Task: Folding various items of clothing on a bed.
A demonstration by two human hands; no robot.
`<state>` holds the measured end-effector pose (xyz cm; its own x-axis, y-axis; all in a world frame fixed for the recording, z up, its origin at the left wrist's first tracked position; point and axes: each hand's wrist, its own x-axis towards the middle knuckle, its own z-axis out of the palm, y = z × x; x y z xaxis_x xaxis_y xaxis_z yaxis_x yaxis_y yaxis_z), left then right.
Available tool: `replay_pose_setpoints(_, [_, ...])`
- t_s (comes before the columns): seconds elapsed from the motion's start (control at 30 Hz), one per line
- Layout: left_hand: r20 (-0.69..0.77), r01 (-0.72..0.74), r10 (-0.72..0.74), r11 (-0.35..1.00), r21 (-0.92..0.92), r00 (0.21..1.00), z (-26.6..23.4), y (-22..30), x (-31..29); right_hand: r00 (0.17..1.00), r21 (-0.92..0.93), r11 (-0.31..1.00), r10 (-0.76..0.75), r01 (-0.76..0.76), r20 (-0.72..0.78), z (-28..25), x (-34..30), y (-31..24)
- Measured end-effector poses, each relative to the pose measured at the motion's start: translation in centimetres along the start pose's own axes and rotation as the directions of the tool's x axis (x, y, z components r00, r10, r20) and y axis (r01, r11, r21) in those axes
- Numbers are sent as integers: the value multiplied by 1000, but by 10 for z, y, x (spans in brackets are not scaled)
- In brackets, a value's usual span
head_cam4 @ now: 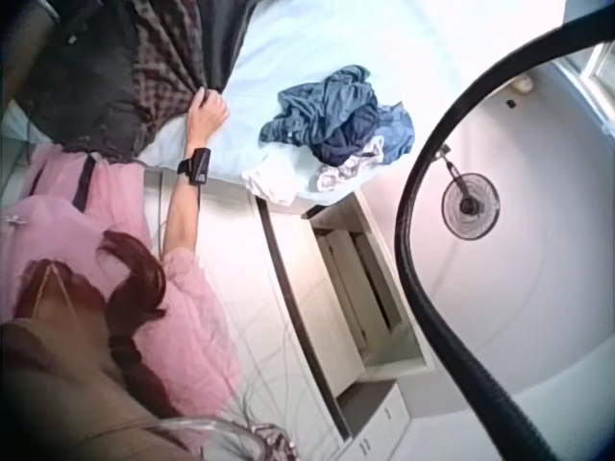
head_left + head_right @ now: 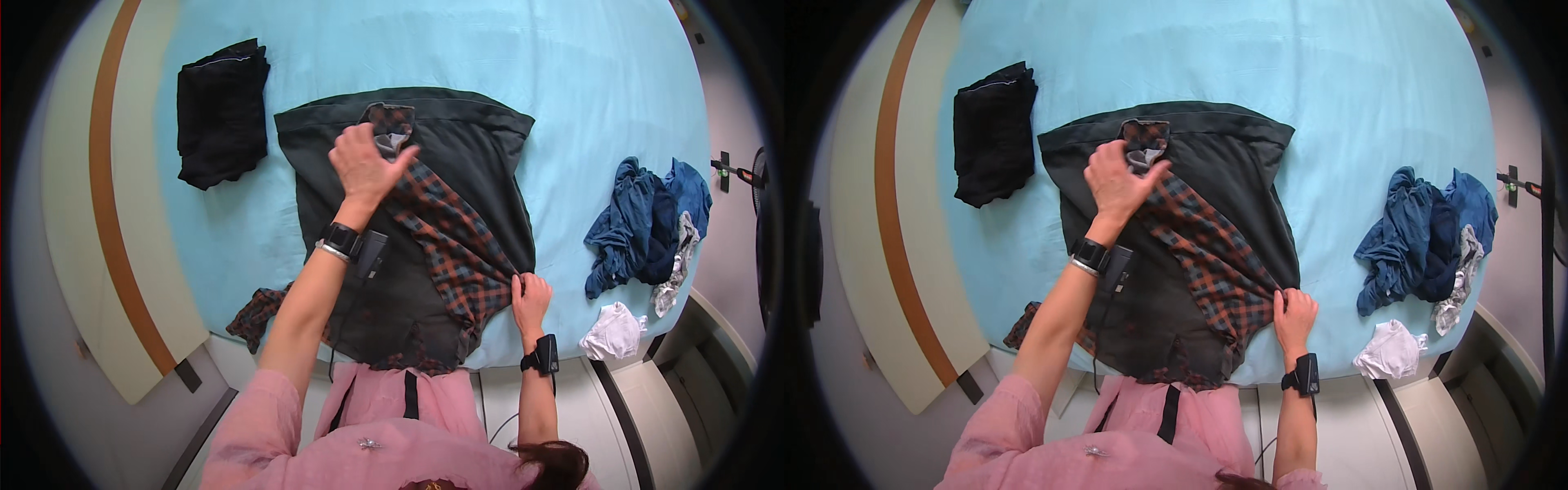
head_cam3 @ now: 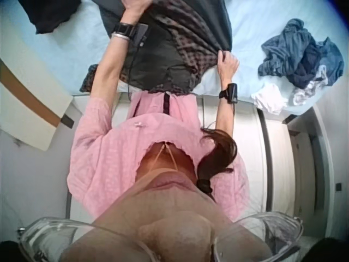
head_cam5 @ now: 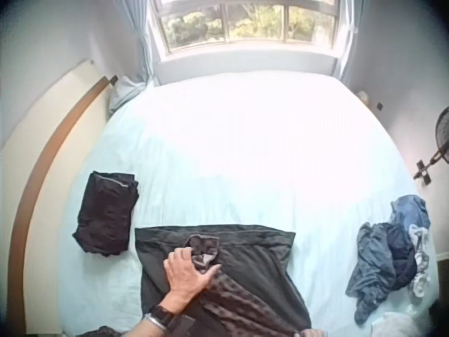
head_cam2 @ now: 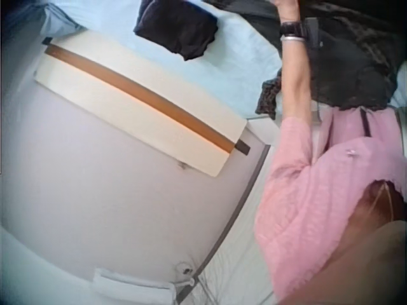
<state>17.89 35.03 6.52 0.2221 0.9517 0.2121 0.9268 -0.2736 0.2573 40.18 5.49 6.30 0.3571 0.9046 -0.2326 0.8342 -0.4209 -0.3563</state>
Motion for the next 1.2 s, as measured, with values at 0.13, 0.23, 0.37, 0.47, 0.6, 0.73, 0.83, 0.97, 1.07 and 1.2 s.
replay_pose_setpoints(0.13, [241, -63, 34, 992, 111, 970, 22, 6, 2, 999, 32, 999, 13, -12, -33, 1, 12, -8])
replay_pose_setpoints(0.23, [67, 232, -224, 892, -387, 972, 30, -13, 2, 985, 175, 984, 69, -41, -157, 4, 48, -3])
replay_pose_setpoints(0.37, [-147, 114, -191, 901, -419, 970, 20, -72, 14, 974, 527, 847, 170, -68, -147, 19, 134, 15])
replay_pose_setpoints(0.47, [-205, 28, -28, 1000, -3, 978, 18, -104, 27, 957, 824, 514, 268, -240, 111, 9, 202, 4])
replay_pose_setpoints(0.6, [80, -223, 211, 954, 201, 974, -7, -135, 43, 999, 779, 627, 10, 20, -33, -5, 264, -20])
replay_pose_setpoints(0.73, [318, -294, 243, 948, 123, 916, -38, -156, 61, 922, 228, 895, -386, 382, -31, -33, 280, -38])
replay_pose_setpoints(0.83, [240, -358, 362, 932, -64, 901, -55, -182, 75, 907, 424, 822, -421, 381, 0, -66, 279, -45])
replay_pose_setpoints(0.97, [185, 4, 82, 908, -419, 979, -77, -204, 93, 877, 637, 694, -476, 335, 57, -129, 297, -49])
replay_pose_setpoints(1.07, [66, -147, 161, 972, -182, 985, -76, -206, 101, 930, 266, 905, -361, 331, 72, -138, 324, -42])
replay_pose_setpoints(1.2, [-2, -347, 357, 909, 230, 934, -25, -191, 102, 963, -252, 947, -238, 201, -124, -85, 341, -36])
